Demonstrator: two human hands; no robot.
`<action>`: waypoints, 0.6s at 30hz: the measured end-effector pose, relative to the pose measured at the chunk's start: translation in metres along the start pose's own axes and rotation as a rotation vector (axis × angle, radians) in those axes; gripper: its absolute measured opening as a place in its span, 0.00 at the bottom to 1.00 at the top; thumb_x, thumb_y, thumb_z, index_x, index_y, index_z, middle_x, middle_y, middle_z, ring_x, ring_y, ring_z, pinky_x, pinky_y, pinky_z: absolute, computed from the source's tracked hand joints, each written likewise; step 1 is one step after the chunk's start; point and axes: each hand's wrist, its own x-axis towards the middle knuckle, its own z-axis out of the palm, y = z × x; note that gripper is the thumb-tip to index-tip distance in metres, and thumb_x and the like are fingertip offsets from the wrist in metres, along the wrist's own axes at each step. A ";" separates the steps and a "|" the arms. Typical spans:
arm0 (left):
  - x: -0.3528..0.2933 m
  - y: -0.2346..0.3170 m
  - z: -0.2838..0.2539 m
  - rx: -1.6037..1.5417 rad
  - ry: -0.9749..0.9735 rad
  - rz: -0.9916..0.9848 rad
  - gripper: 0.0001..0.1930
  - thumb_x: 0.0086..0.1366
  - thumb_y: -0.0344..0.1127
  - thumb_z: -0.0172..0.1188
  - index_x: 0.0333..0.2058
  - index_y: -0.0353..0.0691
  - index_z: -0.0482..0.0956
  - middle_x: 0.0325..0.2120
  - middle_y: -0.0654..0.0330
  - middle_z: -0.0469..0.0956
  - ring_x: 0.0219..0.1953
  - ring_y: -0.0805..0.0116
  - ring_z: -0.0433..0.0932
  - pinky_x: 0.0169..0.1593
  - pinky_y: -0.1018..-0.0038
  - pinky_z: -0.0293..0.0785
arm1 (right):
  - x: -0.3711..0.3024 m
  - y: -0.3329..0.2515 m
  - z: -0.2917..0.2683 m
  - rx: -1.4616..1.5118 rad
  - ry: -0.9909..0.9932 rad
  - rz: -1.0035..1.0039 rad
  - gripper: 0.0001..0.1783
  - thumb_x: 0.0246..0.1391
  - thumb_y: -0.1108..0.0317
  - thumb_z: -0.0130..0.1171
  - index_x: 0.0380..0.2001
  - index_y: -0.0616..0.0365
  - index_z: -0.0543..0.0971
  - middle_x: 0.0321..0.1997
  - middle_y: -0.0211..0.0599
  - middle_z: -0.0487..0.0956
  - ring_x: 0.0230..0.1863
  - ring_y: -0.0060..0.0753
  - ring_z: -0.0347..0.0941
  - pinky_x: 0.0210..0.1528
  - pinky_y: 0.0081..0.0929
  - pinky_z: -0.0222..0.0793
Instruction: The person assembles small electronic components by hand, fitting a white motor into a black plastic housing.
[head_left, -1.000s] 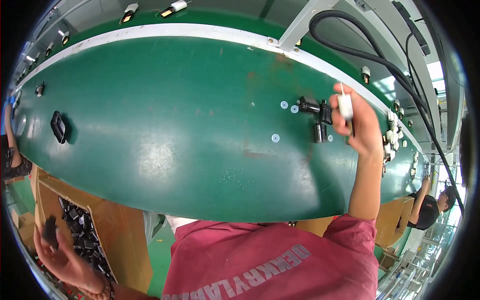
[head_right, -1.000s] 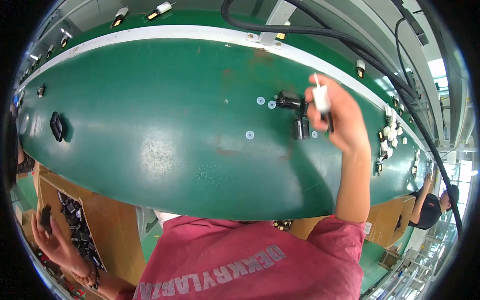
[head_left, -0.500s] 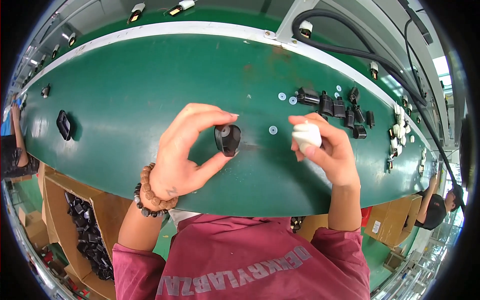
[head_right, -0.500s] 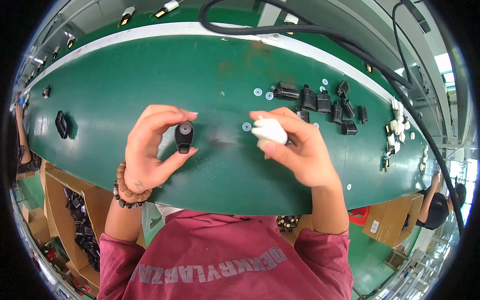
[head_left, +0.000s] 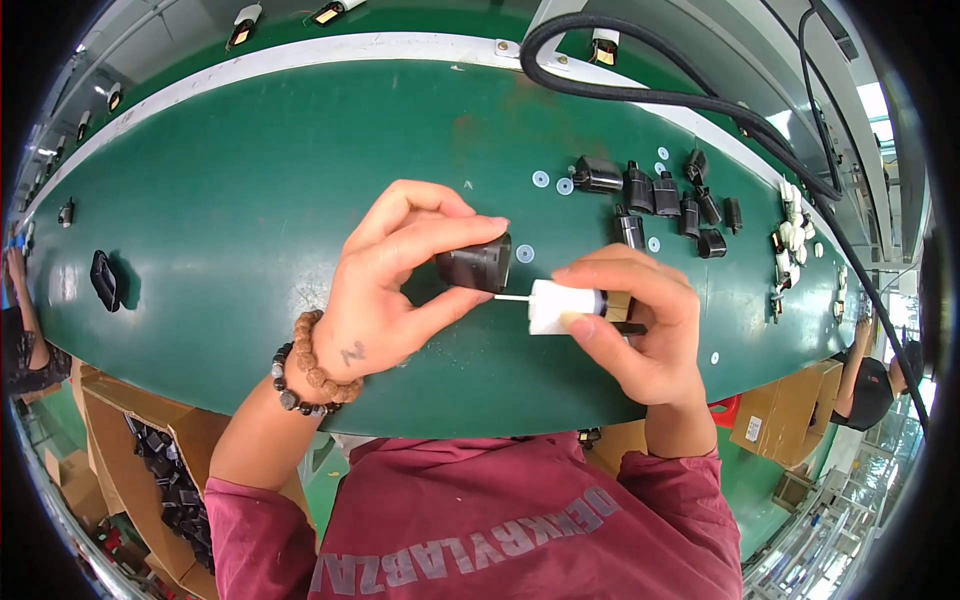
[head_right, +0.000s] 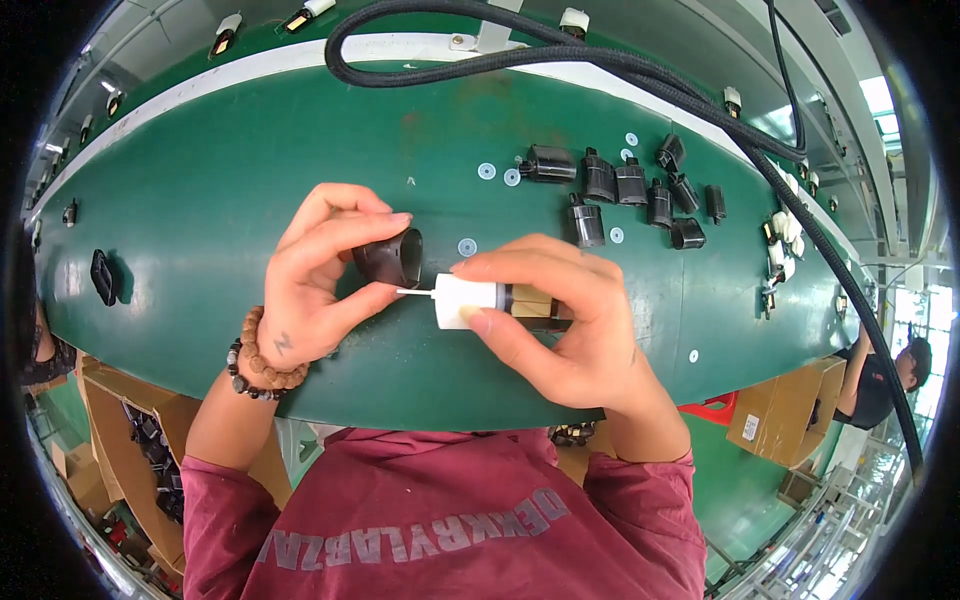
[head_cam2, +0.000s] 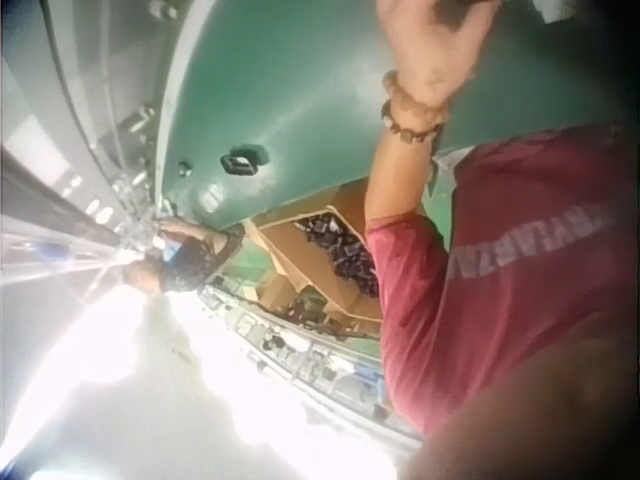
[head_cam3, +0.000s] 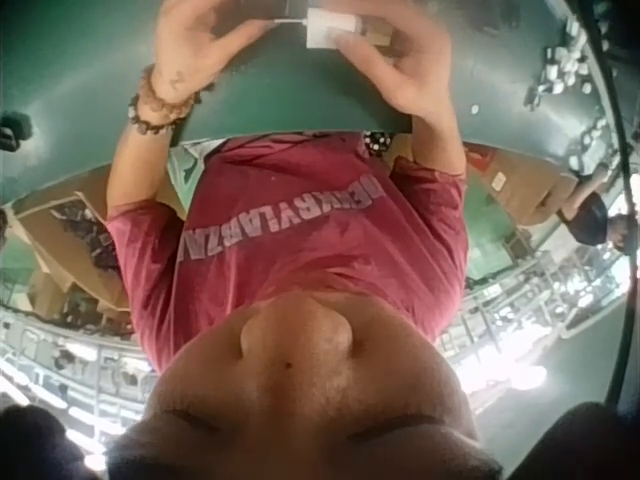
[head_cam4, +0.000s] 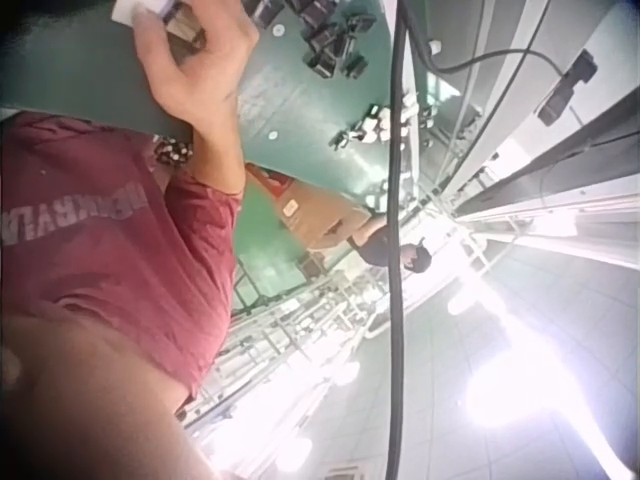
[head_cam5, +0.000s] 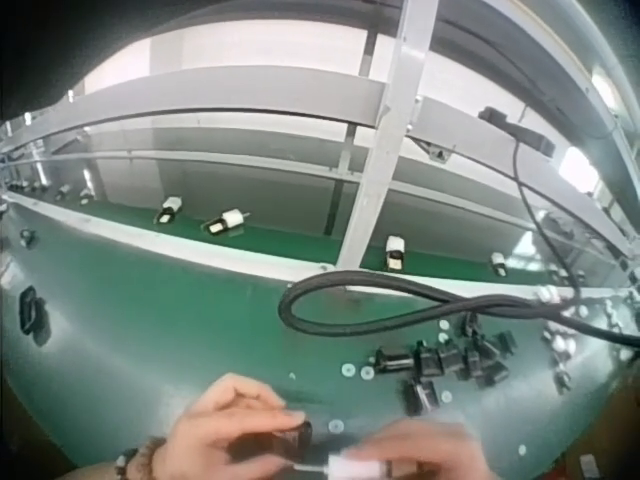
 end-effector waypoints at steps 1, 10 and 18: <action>-0.002 -0.007 0.005 -0.043 0.066 0.028 0.25 0.49 0.16 0.66 0.48 0.37 0.78 0.47 0.54 0.70 0.45 0.65 0.75 0.47 0.73 0.74 | 0.001 0.000 -0.002 -0.046 0.011 0.006 0.13 0.46 0.80 0.63 0.39 0.65 0.80 0.35 0.43 0.81 0.33 0.29 0.78 0.33 0.21 0.70; -0.008 -0.001 0.014 -0.026 0.029 0.038 0.24 0.48 0.18 0.67 0.47 0.35 0.79 0.43 0.55 0.73 0.44 0.66 0.75 0.47 0.73 0.73 | 0.001 0.009 0.014 -0.104 0.080 0.071 0.15 0.44 0.78 0.65 0.39 0.64 0.79 0.35 0.41 0.80 0.32 0.30 0.77 0.33 0.22 0.70; -0.007 0.006 0.022 0.123 0.133 -0.030 0.25 0.47 0.22 0.70 0.47 0.36 0.79 0.40 0.53 0.78 0.40 0.62 0.79 0.43 0.72 0.76 | -0.001 0.009 0.012 -0.183 0.052 0.053 0.16 0.45 0.77 0.66 0.39 0.63 0.76 0.37 0.39 0.79 0.33 0.26 0.77 0.35 0.22 0.73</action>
